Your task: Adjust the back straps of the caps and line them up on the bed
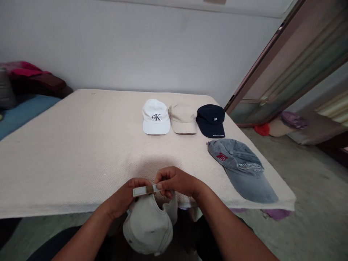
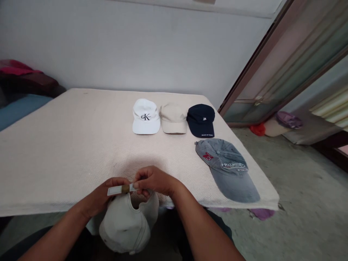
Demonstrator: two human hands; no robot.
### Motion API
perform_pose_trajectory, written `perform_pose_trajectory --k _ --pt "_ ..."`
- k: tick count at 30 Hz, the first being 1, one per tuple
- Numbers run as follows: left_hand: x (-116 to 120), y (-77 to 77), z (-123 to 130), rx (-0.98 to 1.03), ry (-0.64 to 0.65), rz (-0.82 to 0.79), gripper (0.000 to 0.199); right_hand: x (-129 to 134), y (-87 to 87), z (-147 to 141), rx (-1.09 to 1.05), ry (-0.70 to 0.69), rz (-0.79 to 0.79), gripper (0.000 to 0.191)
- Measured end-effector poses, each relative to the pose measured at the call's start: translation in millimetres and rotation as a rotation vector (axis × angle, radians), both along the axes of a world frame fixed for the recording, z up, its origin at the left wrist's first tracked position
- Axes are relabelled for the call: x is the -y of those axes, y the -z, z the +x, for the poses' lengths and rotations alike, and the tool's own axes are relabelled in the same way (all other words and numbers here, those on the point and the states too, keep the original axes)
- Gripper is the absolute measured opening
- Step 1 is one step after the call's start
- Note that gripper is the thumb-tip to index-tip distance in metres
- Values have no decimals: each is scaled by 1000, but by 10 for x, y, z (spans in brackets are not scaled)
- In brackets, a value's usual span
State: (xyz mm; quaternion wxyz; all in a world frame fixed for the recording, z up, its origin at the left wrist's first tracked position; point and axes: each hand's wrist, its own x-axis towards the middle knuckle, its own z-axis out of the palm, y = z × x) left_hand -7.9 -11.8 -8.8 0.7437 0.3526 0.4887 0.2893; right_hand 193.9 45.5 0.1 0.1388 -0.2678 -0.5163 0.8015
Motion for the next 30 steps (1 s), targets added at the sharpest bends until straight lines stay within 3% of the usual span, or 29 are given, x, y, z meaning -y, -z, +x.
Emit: perform_pose_trajectory --k 7,16,23,30 --pt "-13 3 26 72 50 0 11 4 -4 -5 17 -6 24 21" --pt "-17 52 3 15 -12 2 19 -7 -9 -72 218 17 244 28" --pt "-42 35 -5 -57 170 86 28 -23 49 -87 270 0 265 23" --pt "-18 27 2 6 136 22 26 -16 70 -94 257 -15 238 19"
